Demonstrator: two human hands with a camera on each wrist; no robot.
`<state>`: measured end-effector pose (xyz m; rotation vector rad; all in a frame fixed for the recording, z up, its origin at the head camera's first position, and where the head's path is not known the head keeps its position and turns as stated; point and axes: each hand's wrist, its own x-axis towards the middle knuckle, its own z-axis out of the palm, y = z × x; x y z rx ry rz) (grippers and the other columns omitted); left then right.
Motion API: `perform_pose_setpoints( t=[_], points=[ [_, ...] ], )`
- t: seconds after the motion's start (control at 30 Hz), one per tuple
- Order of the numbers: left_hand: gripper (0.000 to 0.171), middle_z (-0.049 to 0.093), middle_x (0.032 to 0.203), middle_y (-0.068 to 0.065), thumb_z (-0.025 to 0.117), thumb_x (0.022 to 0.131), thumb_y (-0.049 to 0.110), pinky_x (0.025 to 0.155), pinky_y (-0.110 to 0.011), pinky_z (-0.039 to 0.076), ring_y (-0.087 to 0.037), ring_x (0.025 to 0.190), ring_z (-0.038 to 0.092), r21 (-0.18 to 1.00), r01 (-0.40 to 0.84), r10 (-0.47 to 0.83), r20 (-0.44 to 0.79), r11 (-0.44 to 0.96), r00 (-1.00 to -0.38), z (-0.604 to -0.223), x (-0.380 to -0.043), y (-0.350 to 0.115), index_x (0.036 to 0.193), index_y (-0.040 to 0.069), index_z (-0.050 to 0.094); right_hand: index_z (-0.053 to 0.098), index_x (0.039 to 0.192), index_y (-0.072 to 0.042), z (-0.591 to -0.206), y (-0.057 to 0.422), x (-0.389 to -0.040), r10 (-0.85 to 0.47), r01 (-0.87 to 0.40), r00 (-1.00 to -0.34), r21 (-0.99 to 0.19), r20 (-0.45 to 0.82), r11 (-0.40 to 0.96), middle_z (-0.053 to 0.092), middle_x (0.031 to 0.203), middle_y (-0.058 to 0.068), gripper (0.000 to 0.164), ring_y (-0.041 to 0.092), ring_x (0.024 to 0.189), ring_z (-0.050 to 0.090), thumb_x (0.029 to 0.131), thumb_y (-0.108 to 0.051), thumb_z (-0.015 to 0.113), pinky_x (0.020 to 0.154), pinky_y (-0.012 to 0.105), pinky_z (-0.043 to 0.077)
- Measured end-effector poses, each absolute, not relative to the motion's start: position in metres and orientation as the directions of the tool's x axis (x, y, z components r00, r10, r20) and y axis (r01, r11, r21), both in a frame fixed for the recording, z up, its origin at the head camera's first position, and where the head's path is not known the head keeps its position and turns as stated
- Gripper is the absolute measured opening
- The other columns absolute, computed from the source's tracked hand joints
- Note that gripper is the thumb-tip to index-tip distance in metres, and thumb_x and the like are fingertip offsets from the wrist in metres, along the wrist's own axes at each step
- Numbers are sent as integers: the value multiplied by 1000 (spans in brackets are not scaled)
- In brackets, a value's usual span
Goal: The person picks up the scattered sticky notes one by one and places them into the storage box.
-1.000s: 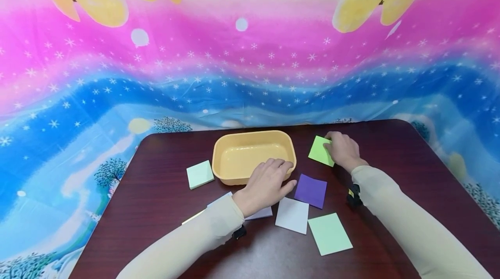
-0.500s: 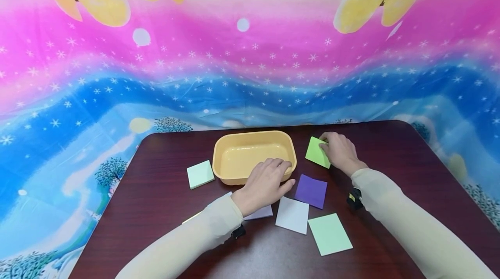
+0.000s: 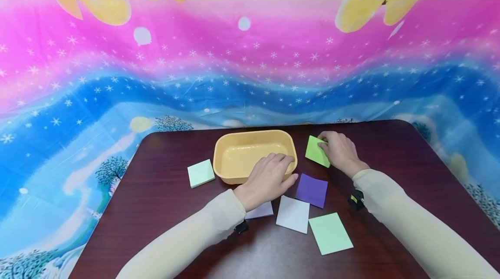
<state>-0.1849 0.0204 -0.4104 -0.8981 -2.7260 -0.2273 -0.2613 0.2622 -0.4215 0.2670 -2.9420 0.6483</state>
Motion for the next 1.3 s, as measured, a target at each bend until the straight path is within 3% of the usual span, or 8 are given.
perform_pose_setpoints(
  t=[0.23,0.67,1.3],
  points=[
    [45,69,127,0,54,101,47,85,-31,55,-16,112,66,67,595,554,296,801,-778,-407,-187,23,135,18,62,69,117,2,-415,255,-257,-161,-222,-970,-397,182,891,73,105,24,23,23,68,59,98,-10,63,55,32,42],
    [44,70,126,0,55,101,48,85,-32,56,-16,111,66,86,571,524,305,816,-795,-403,-190,24,133,18,62,69,116,2,-392,245,-248,-193,-292,-941,-373,279,881,73,100,23,22,20,61,55,97,-9,65,51,32,39],
    [45,69,127,0,57,100,48,87,-32,55,-17,112,66,107,544,494,300,832,-816,-395,-195,22,134,18,62,70,117,-1,-366,230,-234,-232,-343,-918,-353,321,870,74,94,19,23,18,60,55,99,-13,65,52,31,39]
  ],
)
